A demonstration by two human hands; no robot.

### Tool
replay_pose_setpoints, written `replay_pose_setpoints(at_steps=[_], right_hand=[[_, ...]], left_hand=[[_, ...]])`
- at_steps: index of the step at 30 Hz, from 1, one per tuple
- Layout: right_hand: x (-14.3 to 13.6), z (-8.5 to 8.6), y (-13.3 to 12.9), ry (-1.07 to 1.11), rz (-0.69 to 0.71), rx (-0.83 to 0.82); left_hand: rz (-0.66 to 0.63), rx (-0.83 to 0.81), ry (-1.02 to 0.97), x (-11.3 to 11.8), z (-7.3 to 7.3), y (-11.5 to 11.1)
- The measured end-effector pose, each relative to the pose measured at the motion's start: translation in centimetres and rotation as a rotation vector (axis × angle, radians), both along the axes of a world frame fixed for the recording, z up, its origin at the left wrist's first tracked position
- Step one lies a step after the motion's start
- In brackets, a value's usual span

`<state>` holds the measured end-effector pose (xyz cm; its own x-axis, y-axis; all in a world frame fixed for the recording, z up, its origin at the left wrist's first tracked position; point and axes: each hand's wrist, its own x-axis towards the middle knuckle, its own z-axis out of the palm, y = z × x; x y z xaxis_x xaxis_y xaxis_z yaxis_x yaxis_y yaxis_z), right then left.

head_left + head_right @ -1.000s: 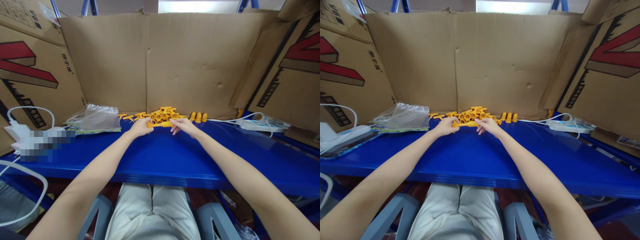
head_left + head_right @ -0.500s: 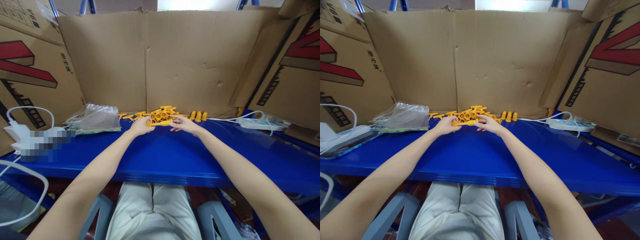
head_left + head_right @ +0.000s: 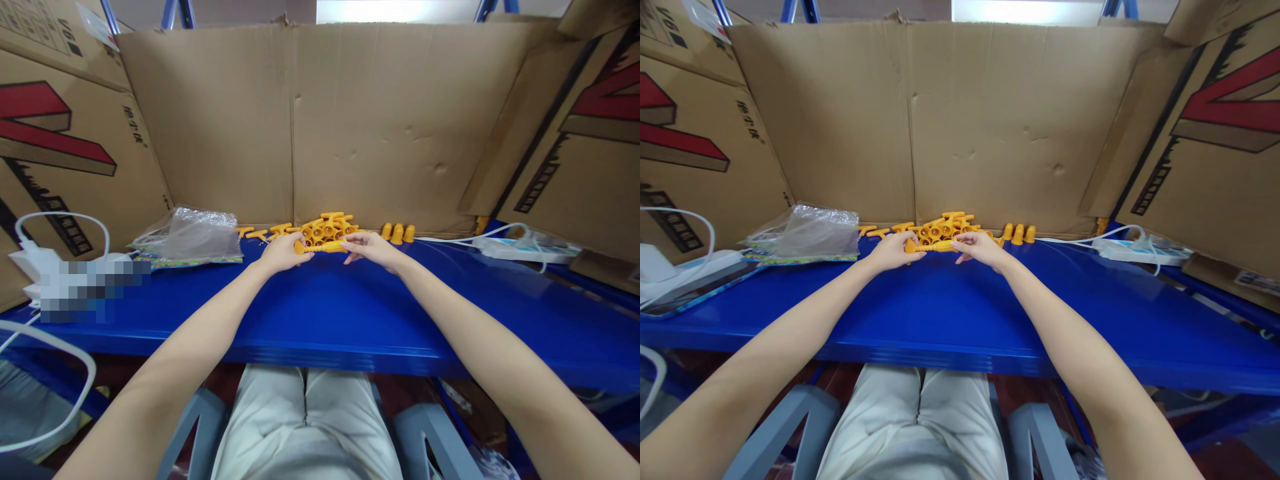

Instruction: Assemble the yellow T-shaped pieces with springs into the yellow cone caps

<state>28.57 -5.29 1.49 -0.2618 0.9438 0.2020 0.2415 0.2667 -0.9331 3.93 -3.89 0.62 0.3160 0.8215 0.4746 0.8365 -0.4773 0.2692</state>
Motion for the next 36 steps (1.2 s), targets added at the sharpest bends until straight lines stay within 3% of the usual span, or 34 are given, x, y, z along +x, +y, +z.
replay_pose_setpoints(at_steps=[10,15,19,30,36], right_hand=[[-0.7,-0.7,0.3,-0.029,-0.005,-0.072],[-0.1,-1.1,0.7,-0.042,0.116,0.081],[0.0,-1.2,0.7,-0.045,0.129,0.146],[-1.0,-0.4,-0.2,-0.066,0.001,-0.123],[-0.6,-0.2,-0.5,0.009,0.064,-0.079]], left_hand=[[-0.005,-0.002,0.001,0.0,0.1,0.0],[0.007,-0.048,-0.005,0.0,0.4,-0.1],[-0.004,-0.043,-0.006,0.0,0.7,-0.6],[-0.019,0.0,-0.011,0.4,0.8,-0.9],[0.005,-0.002,0.012,0.2,0.9,-0.8]])
